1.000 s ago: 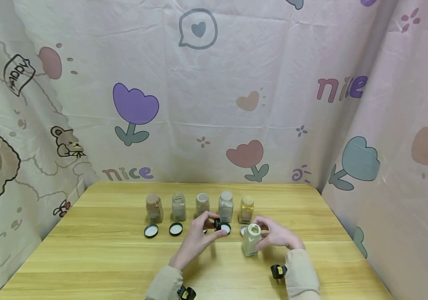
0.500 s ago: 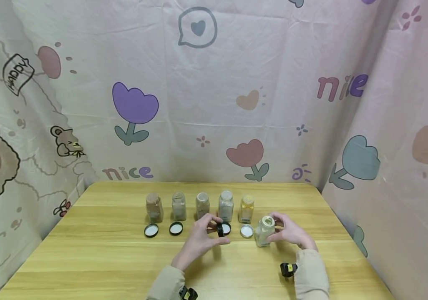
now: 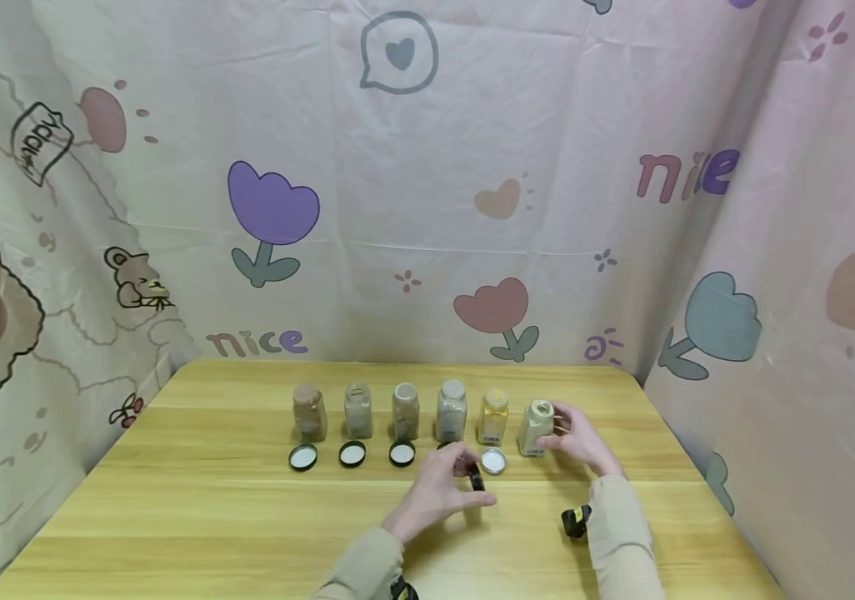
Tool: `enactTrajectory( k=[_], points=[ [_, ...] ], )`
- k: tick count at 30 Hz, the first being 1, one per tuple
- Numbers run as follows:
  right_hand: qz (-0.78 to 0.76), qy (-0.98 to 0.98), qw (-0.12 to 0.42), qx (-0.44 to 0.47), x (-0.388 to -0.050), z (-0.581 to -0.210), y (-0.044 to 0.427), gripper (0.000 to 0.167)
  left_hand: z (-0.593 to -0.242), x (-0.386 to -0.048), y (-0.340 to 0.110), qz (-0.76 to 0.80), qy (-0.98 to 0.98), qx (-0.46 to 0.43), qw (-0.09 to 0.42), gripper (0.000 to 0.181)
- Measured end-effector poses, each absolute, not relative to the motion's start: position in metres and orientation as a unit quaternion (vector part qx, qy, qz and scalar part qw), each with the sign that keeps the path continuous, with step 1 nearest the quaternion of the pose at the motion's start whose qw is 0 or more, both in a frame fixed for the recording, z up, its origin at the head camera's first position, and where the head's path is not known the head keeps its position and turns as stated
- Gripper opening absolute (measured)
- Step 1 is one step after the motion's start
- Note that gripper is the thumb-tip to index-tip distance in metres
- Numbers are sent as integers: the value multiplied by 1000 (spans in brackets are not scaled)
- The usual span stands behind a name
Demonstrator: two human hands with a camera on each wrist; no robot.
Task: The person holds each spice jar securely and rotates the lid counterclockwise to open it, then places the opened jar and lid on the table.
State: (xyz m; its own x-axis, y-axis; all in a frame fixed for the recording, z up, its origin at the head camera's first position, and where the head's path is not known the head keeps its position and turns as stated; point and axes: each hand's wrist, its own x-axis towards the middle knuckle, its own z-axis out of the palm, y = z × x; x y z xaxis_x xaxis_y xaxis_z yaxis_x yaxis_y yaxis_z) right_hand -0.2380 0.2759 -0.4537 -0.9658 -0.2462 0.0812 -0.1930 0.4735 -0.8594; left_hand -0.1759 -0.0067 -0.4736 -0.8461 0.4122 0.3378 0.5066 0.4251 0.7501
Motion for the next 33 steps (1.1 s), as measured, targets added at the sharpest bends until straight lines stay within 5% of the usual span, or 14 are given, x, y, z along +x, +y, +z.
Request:
enactTrajectory(
  k=[10, 25, 33],
  points=[
    [-498, 852, 40, -156, -245, -456, 280, 82, -466, -188, 29, -391, -878, -272, 47, 52],
    [-448, 876, 44, -173, -239, -462, 307, 61, -473, -200, 91, -170, -955, -216, 112, 43],
    [-436, 881, 48, -176, -239, -460, 309, 60, -482, -200, 100, -79, -964, -202, 156, 59]
  ],
)
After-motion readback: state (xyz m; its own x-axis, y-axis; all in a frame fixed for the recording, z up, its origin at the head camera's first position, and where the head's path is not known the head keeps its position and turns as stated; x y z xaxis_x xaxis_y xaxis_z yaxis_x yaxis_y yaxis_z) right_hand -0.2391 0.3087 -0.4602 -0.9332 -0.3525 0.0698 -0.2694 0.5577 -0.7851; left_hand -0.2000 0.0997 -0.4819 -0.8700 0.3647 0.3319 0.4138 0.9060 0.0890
